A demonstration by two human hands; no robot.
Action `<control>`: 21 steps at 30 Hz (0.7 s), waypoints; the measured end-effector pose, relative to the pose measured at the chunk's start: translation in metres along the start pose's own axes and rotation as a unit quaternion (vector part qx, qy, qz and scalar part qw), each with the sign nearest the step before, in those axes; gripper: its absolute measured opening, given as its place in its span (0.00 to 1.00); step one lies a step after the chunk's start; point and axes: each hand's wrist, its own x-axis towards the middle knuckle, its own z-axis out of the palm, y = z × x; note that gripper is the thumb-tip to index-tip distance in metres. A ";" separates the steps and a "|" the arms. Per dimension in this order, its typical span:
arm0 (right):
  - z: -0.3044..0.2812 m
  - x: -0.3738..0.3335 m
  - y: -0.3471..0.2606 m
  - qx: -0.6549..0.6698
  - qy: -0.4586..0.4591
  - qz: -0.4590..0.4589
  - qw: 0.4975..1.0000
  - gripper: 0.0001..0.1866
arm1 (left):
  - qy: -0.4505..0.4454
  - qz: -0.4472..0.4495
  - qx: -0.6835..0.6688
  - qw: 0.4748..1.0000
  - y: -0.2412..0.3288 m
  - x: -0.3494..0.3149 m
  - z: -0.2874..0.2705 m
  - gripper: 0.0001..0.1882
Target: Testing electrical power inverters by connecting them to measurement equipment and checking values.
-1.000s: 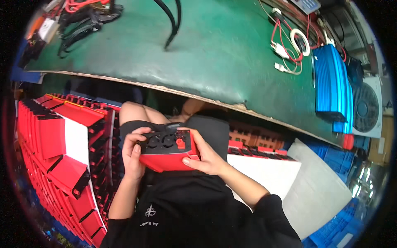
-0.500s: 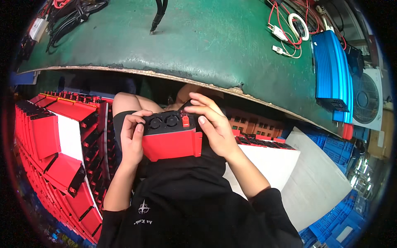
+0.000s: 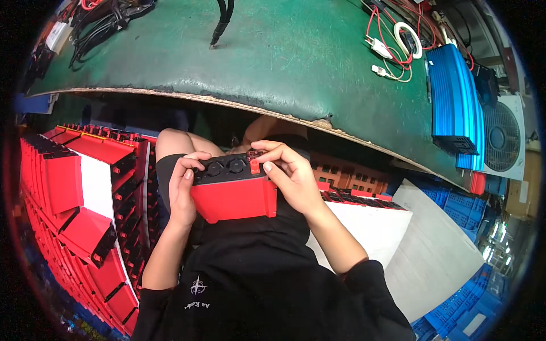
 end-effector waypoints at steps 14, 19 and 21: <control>0.002 0.000 -0.004 -0.009 0.029 0.012 0.999 0.25 | 0.020 -0.013 -0.048 0.999 -0.013 0.000 0.004 0.06; -0.022 -0.008 0.010 0.028 -0.009 -0.015 0.999 0.26 | -0.011 0.002 -0.096 0.995 -0.031 0.002 0.013 0.05; -0.013 -0.003 0.011 0.090 0.024 0.016 0.996 0.24 | 0.000 0.013 -0.076 0.997 -0.031 -0.001 0.007 0.05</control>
